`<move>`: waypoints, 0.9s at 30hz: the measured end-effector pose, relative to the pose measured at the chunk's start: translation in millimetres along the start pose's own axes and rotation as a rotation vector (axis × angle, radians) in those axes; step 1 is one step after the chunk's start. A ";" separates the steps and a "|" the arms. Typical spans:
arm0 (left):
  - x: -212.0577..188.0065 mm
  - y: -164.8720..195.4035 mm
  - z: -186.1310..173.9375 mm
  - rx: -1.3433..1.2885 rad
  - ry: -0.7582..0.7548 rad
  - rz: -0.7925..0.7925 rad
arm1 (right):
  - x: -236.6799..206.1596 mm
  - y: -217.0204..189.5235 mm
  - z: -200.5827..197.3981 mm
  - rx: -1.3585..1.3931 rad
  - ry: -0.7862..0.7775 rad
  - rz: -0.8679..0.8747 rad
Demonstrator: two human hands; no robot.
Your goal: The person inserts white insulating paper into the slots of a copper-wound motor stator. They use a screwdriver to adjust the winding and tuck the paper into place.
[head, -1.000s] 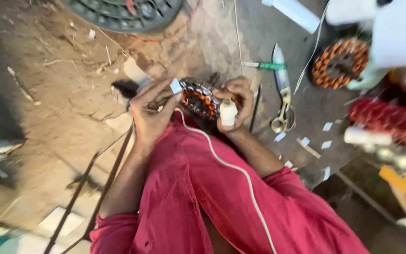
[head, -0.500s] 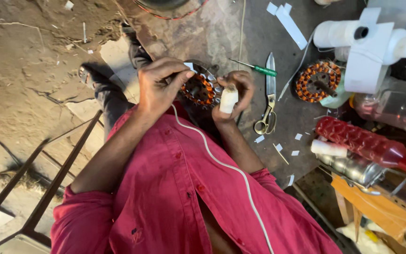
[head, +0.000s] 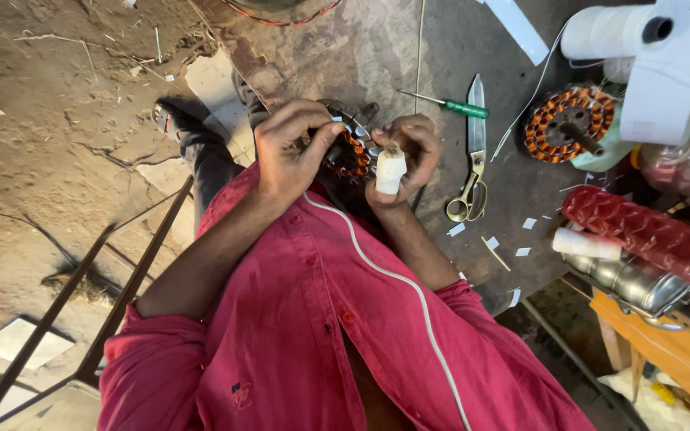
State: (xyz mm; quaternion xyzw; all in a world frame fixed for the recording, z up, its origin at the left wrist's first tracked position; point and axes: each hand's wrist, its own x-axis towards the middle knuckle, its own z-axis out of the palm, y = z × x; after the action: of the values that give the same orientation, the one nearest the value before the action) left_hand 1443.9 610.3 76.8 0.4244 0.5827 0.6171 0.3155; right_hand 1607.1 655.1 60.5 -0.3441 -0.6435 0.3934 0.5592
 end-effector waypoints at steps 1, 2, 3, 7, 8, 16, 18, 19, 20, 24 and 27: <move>-0.8 -0.1 2.1 0.011 0.009 0.014 | 0.2 -0.8 0.1 0.006 -0.009 -0.007; -1.4 0.3 3.6 0.030 0.028 0.029 | 0.3 -1.9 0.6 0.011 -0.020 -0.013; -2.0 0.5 5.4 0.048 0.049 0.045 | 0.2 -2.6 0.8 0.005 -0.008 -0.006; -1.1 -0.5 10.8 0.108 0.110 0.127 | -0.8 -2.3 2.0 -0.004 0.019 0.034; -0.7 -1.1 12.2 0.121 0.119 0.137 | -1.1 -2.0 1.9 -0.006 0.022 0.051; 2.0 -8.3 19.5 0.253 0.167 0.286 | 2.7 -2.7 -0.4 -0.064 -0.018 -0.024; 3.2 -9.8 20.1 0.269 0.171 0.282 | 5.4 -3.0 0.4 -0.081 -0.029 -0.049; 4.1 -10.6 20.5 0.276 0.174 0.282 | 6.9 -3.0 0.6 -0.097 -0.035 -0.053; 5.1 -11.3 20.9 0.268 0.177 0.282 | 8.2 -3.0 1.1 -0.112 -0.041 -0.058; 5.5 -13.7 20.9 0.264 0.176 0.272 | 12.1 -1.9 2.0 -0.126 -0.051 -0.108; 2.8 -15.9 18.7 0.265 0.119 0.299 | 13.0 -2.0 -1.2 -0.160 -0.070 -0.123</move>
State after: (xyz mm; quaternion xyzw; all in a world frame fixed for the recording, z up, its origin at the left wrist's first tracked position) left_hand 1457.7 623.2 60.7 0.5068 0.6068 0.5990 0.1270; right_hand 1606.5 665.8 68.2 -0.3337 -0.7120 0.3173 0.5301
